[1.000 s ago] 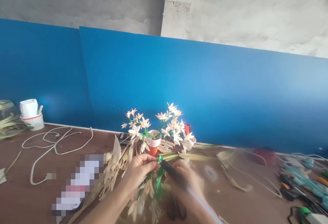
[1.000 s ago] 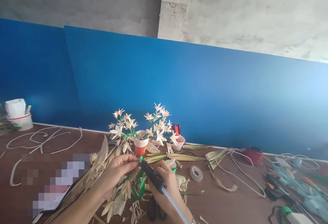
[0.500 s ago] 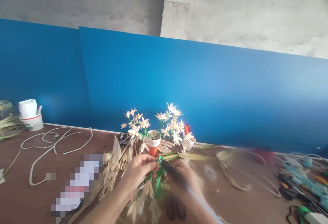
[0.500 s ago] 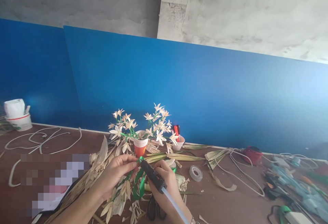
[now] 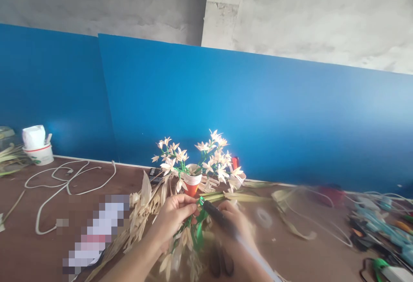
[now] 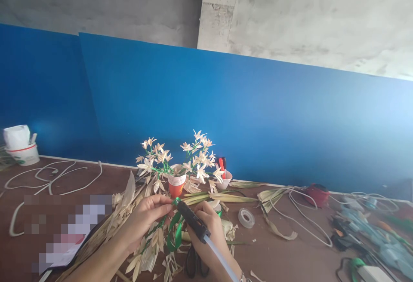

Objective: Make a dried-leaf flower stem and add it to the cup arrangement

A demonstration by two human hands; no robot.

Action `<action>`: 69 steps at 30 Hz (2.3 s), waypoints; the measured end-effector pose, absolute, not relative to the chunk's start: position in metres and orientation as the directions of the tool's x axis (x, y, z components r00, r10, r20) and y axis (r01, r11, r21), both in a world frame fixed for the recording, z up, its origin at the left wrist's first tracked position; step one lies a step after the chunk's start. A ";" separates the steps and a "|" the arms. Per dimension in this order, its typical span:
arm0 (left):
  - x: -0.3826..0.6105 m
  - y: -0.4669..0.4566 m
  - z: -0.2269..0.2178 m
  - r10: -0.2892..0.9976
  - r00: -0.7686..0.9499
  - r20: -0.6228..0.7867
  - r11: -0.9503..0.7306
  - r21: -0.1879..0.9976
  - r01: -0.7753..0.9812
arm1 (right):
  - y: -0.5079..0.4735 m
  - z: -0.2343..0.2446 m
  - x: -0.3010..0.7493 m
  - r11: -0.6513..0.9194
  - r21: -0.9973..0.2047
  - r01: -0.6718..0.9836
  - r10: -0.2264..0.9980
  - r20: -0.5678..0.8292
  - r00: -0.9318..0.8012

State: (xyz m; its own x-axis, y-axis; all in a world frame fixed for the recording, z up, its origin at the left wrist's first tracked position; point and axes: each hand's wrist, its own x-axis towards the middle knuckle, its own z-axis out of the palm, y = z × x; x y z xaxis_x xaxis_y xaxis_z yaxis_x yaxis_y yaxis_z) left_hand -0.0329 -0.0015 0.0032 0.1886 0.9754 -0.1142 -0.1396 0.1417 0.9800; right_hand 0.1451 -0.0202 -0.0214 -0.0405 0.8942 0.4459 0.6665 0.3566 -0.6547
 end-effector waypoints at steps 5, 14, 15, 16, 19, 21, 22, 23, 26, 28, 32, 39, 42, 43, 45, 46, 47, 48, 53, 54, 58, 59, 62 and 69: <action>-0.033 0.000 0.002 0.974 0.196 -0.109 0.141 0.978 -0.154 | -0.021 -0.021 0.144 0.354 -0.652 0.670 0.892 0.451 -0.033; -0.032 -0.001 0.005 0.971 0.201 -0.130 0.168 0.969 -0.184 | -0.021 -0.020 0.145 0.371 -0.656 0.657 0.888 0.457 -0.046; -0.032 -0.001 0.005 0.971 0.202 -0.128 0.167 0.968 -0.187 | -0.021 -0.020 0.145 0.366 -0.660 0.656 0.890 0.453 -0.042; -0.032 -0.001 0.004 0.971 0.205 -0.124 0.164 0.968 -0.189 | -0.021 -0.020 0.145 0.362 -0.661 0.658 0.892 0.450 -0.040; -0.032 -0.002 0.004 0.971 0.208 -0.116 0.156 0.969 -0.190 | -0.021 -0.019 0.145 0.360 -0.647 0.672 0.892 0.449 -0.045; -0.033 -0.002 0.004 0.972 0.205 -0.117 0.156 0.970 -0.187 | -0.021 -0.019 0.145 0.362 -0.635 0.682 0.889 0.455 -0.048; -0.033 -0.002 0.003 0.972 0.204 -0.118 0.157 0.970 -0.187 | -0.021 -0.019 0.145 0.364 -0.632 0.684 0.888 0.458 -0.050; -0.033 -0.002 0.003 0.972 0.202 -0.117 0.156 0.970 -0.187 | -0.021 -0.019 0.146 0.367 -0.630 0.684 0.887 0.459 -0.053; -0.034 -0.001 0.002 0.969 0.215 -0.119 0.160 0.970 -0.184 | -0.021 -0.019 0.147 0.380 -0.619 0.687 0.885 0.459 -0.076; -0.034 0.000 0.002 0.967 0.223 -0.121 0.164 0.969 -0.184 | -0.022 -0.020 0.148 0.390 -0.604 0.696 0.883 0.461 -0.095; -0.034 0.001 0.002 0.969 0.214 -0.125 0.168 0.967 -0.194 | -0.021 -0.019 0.149 0.392 -0.602 0.695 0.885 0.454 -0.106; -0.032 0.000 0.003 0.969 0.224 -0.106 0.154 0.967 -0.205 | -0.021 -0.017 0.150 0.367 -0.620 0.693 0.898 0.431 -0.090; -0.033 -0.001 0.004 0.972 0.214 -0.097 0.140 0.970 -0.198 | -0.022 -0.017 0.149 0.368 -0.620 0.693 0.895 0.437 -0.085; -0.033 -0.001 0.005 0.972 0.214 -0.093 0.136 0.971 -0.195 | -0.023 -0.016 0.148 0.371 -0.619 0.692 0.893 0.442 -0.084; -0.034 -0.001 0.005 0.972 0.220 -0.085 0.128 0.974 -0.188 | -0.024 -0.015 0.146 0.381 -0.621 0.685 0.887 0.454 -0.083; -0.034 -0.002 0.005 0.972 0.221 -0.084 0.125 0.975 -0.183 | -0.024 -0.015 0.145 0.386 -0.625 0.678 0.885 0.459 -0.081; -0.033 -0.002 0.005 0.972 0.220 -0.082 0.123 0.977 -0.177 | -0.025 -0.014 0.145 0.389 -0.632 0.670 0.883 0.462 -0.077; -0.033 -0.002 0.005 0.974 0.214 -0.081 0.119 0.978 -0.172 | -0.025 -0.013 0.145 0.389 -0.641 0.661 0.883 0.464 -0.070; -0.033 -0.002 0.004 0.978 0.193 -0.077 0.108 0.982 -0.156 | -0.024 -0.010 0.153 0.381 -0.660 0.648 0.880 0.473 -0.036; -0.033 -0.001 0.004 0.979 0.191 -0.078 0.107 0.983 -0.148 | -0.024 -0.010 0.155 0.397 -0.654 0.643 0.876 0.480 -0.053; -0.032 0.002 -0.001 0.981 0.170 -0.092 0.111 0.988 -0.106 | -0.025 -0.012 0.157 0.487 -0.630 0.604 0.843 0.520 -0.138; -0.031 0.002 -0.002 0.981 0.168 -0.093 0.111 0.988 -0.104 | -0.024 -0.011 0.158 0.480 -0.637 0.603 0.843 0.526 -0.115; -0.030 0.002 -0.004 0.982 0.173 -0.080 0.100 0.989 -0.111 | -0.023 -0.007 0.169 0.379 -0.654 0.654 0.844 0.534 0.046; -0.033 -0.001 0.004 0.984 0.168 -0.057 0.073 0.993 -0.091 | -0.032 -0.009 0.246 0.369 -0.400 0.839 0.723 0.691 0.012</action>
State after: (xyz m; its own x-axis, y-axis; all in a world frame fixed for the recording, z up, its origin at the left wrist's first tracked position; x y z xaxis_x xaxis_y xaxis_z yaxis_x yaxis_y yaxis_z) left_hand -0.0326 -0.0009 0.0039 0.1685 0.9841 -0.0571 -0.0907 0.0731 0.9932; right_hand 0.2464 -0.0317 -0.0093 0.0117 0.7227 0.6911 0.8389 0.3690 -0.4001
